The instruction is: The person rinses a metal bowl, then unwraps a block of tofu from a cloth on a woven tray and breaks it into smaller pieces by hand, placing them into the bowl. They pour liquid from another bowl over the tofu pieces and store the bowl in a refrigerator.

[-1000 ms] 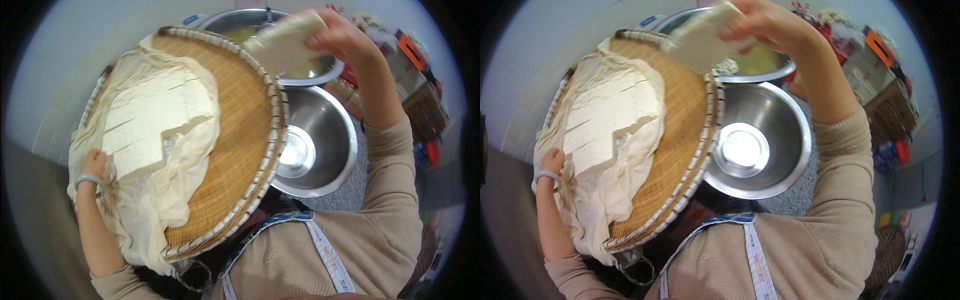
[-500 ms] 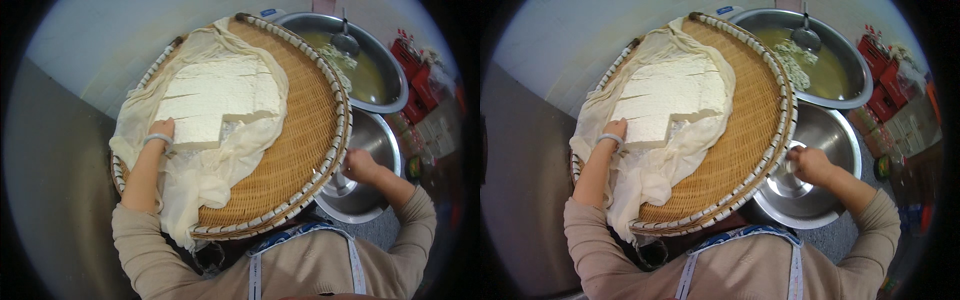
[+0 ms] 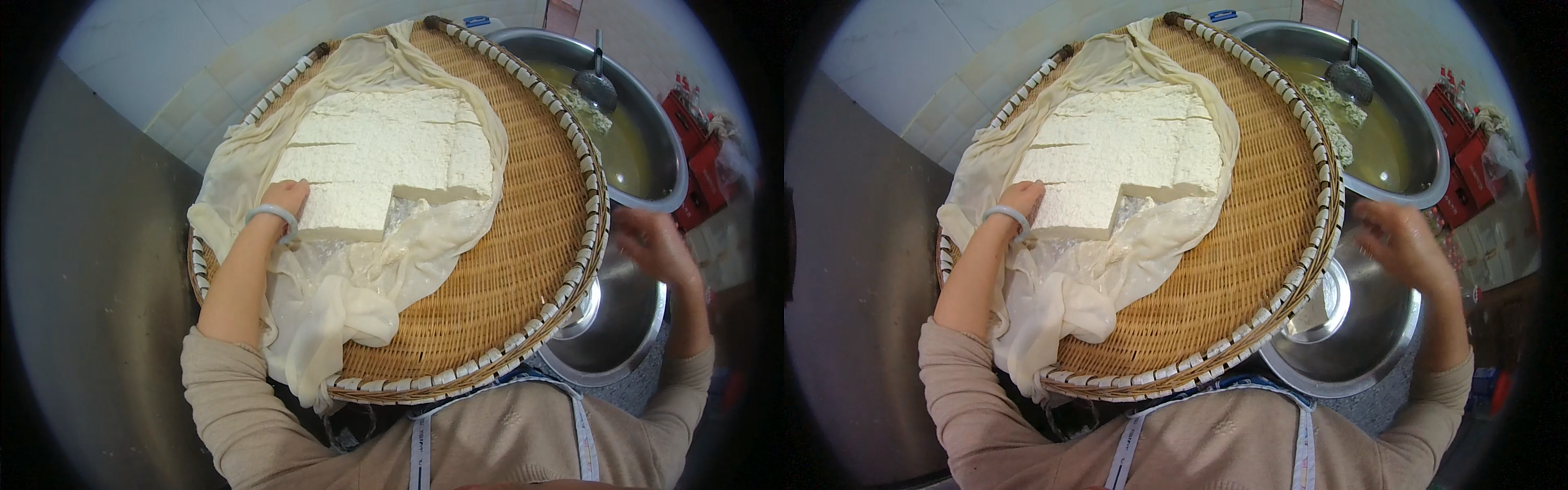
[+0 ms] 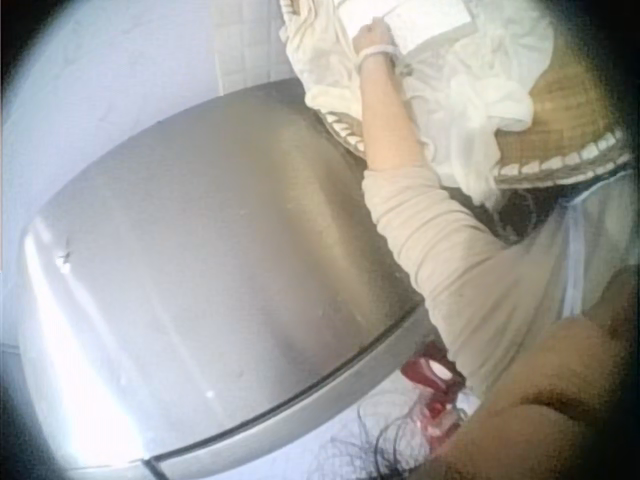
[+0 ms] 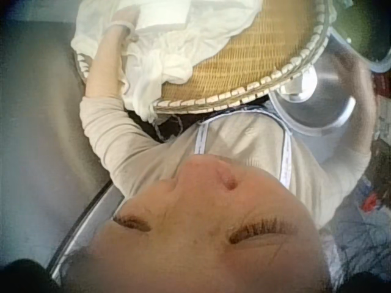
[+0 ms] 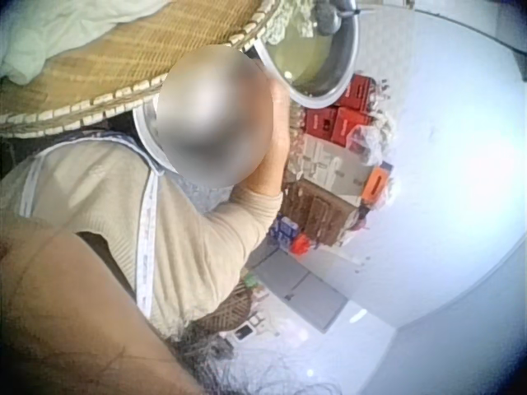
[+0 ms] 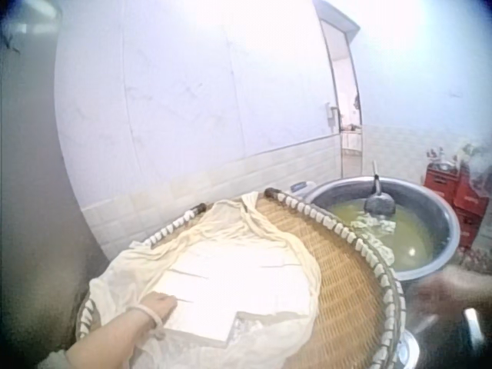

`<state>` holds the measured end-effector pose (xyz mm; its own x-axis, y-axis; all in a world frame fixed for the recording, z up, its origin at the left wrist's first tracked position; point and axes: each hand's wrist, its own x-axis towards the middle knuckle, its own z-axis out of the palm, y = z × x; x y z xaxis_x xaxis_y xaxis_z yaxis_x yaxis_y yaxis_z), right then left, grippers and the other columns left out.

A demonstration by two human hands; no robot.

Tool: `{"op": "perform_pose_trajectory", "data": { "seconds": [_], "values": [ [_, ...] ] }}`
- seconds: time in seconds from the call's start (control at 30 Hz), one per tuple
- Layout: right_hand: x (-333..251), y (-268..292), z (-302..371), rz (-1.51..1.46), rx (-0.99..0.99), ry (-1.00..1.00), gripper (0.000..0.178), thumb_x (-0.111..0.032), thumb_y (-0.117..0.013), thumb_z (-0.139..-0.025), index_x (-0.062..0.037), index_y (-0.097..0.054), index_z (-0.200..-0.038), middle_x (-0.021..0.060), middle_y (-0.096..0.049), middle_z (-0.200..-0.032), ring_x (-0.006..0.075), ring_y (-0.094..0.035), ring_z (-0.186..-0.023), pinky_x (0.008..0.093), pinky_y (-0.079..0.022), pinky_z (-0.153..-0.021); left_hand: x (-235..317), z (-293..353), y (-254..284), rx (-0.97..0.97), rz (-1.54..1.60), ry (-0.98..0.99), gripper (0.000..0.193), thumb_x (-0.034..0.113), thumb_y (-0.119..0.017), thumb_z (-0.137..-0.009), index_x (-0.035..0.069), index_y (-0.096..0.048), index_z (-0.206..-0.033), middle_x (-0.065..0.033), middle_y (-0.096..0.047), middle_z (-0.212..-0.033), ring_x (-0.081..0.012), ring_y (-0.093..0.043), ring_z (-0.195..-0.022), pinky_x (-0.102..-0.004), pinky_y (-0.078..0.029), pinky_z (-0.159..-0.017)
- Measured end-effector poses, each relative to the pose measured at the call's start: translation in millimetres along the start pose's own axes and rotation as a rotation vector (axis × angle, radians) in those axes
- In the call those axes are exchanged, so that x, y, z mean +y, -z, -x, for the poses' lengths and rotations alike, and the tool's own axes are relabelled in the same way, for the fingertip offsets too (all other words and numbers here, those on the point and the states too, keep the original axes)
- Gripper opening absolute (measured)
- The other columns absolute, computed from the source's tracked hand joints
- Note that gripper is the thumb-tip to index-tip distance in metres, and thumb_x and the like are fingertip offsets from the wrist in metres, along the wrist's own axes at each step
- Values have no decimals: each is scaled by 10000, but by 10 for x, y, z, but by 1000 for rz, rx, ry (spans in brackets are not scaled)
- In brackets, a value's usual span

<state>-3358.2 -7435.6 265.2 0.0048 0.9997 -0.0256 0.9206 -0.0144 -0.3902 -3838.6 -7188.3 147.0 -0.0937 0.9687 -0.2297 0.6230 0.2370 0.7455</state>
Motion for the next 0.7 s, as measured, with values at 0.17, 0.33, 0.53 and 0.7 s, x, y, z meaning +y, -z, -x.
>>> {"op": "perform_pose_trajectory", "data": {
  "seconds": [0.17,0.33,0.53,0.7],
  "values": [
    [-726,219,-289,7,160,377,253,-19,-648,-707,-12,-605,-956,143,-603,-751,203,-614,-660,302,-476,-576,41,180,90,83,-528,-316,331,318,-509,-815,11,-630,-835,-112,-620,-728,-213,-568,-618,-325,-441,-596],
    [-1365,25,-795,174,17,794,227,-49,-636,-716,-3,-612,-937,123,-600,-718,231,-616,-629,298,-483,-552,219,202,92,24,-630,-505,356,320,-444,-816,25,-638,-862,-186,-623,-871,-353,-566,-850,-408,-435,-779],
    [-1868,-588,-1331,413,-578,634,258,-236,-563,-771,-46,-640,-927,169,-641,-868,305,-615,-839,378,-486,-725,306,271,80,-44,-676,-463,351,297,-426,-828,22,-640,-878,-201,-615,-931,-374,-549,-912,-422,-422,-827],
    [-1998,-1157,-1268,577,-593,710,249,-227,-557,-781,-46,-636,-932,138,-639,-929,274,-611,-901,365,-477,-777,270,314,96,-57,-581,-430,374,311,-423,-840,13,-638,-906,-207,-607,-970,-370,-549,-934,-413,-422,-842]
  ]
}}
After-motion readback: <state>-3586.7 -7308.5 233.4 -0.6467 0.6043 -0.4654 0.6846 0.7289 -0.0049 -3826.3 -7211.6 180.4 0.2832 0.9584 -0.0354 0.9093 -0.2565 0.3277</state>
